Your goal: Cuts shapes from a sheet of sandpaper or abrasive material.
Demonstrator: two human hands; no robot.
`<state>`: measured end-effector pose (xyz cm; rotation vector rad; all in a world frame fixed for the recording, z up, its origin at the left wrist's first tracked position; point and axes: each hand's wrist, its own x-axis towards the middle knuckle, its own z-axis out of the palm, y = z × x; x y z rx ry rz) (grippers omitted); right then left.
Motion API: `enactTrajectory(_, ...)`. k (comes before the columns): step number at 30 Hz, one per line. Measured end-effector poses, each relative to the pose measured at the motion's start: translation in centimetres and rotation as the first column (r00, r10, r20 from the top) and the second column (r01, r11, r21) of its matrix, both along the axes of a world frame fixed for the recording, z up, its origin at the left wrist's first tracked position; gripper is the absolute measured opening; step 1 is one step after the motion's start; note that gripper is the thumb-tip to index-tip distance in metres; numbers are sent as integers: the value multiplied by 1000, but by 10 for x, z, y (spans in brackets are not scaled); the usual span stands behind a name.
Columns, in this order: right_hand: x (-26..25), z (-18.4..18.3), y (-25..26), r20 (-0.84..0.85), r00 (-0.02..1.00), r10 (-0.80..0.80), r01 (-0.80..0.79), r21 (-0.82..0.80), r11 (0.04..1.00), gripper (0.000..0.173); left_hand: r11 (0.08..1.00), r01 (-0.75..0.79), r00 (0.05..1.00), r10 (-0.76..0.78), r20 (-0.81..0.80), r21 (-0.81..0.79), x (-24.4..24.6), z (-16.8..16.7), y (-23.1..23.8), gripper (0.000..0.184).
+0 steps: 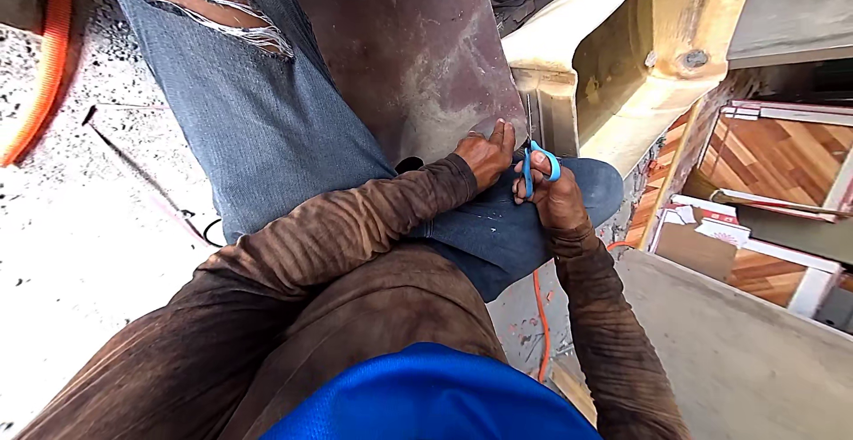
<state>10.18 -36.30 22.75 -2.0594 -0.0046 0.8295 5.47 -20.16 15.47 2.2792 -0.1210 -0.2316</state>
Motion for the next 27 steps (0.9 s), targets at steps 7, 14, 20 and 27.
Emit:
enactTrajectory(7, -13, -12, -8, 86, 996, -17, 10, 73, 997, 37, 1000, 25, 1000, -25, -6, -4, 0, -7, -1, 58)
enactTrajectory(14, -4, -9, -7, -17, 1000, 15, -15, -1, 1000, 48, 999, 34, 999, -34, -37, -6, -4, -5, -3, 62)
enactTrajectory(20, -10, -8, 10, -35, 998, -61, 60, -29, 998, 54, 1000, 12, 1000, -12, -29, -5, -5, -6, -2, 61)
enactTrajectory(27, -18, -19, -1, 103, 993, -53, 43, 92, 995, 39, 999, -30, 1000, 30, -1, -16, -10, 3, -1, 60)
